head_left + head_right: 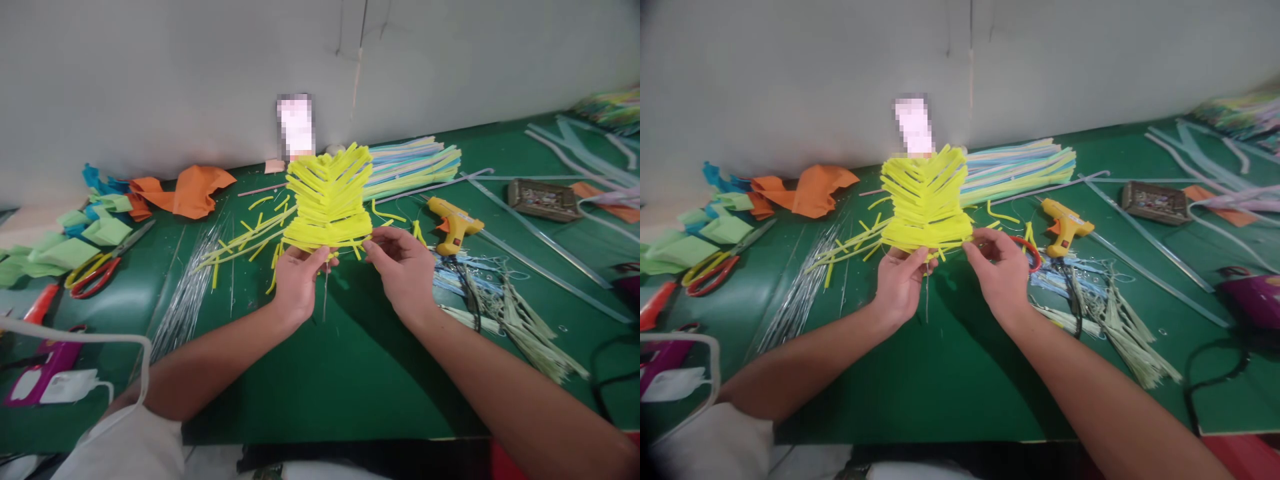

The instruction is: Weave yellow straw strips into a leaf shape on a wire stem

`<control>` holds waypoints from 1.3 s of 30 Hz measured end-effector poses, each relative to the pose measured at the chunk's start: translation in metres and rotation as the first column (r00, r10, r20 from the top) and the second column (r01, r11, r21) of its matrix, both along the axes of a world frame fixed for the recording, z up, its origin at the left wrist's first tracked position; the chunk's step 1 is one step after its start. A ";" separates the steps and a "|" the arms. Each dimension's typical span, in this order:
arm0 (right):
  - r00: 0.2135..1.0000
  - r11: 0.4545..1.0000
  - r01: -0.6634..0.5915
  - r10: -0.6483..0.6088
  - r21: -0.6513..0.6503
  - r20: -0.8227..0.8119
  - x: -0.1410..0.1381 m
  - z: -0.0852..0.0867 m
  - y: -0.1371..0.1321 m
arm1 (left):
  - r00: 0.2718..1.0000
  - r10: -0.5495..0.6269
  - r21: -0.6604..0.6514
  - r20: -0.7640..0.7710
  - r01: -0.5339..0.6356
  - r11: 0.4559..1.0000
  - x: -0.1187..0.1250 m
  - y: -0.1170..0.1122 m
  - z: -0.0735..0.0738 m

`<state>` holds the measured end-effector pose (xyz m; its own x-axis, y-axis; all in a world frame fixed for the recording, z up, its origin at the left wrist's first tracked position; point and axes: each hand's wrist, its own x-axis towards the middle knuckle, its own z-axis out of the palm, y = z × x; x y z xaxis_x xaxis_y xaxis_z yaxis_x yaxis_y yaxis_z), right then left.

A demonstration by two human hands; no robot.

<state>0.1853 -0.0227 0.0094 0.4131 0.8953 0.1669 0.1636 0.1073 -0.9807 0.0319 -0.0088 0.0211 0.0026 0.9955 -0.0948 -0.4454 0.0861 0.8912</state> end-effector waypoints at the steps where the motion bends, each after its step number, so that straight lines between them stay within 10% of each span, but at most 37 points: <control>1: 1.000 1.000 0.004 -0.004 0.007 -0.015 -0.001 0.001 0.000 | 1.000 0.001 0.000 0.005 -0.001 1.000 0.000 -0.001 0.000; 26: 0.878 0.994 -0.104 0.105 0.027 -0.466 -0.006 -0.001 0.007 | 0.999 -0.031 0.050 -0.029 0.033 0.998 0.003 -0.008 0.006; 39: 0.995 0.998 -0.057 0.059 0.024 -0.076 0.002 0.004 0.002 | 0.999 -0.032 -0.007 0.032 0.032 0.999 -0.004 0.000 0.007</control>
<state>0.1869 -0.0203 0.0135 0.3732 0.9146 0.1559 0.0805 0.1355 -0.9875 0.0283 -0.0087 0.0278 0.0376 0.9941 -0.1017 -0.4709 0.1074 0.8756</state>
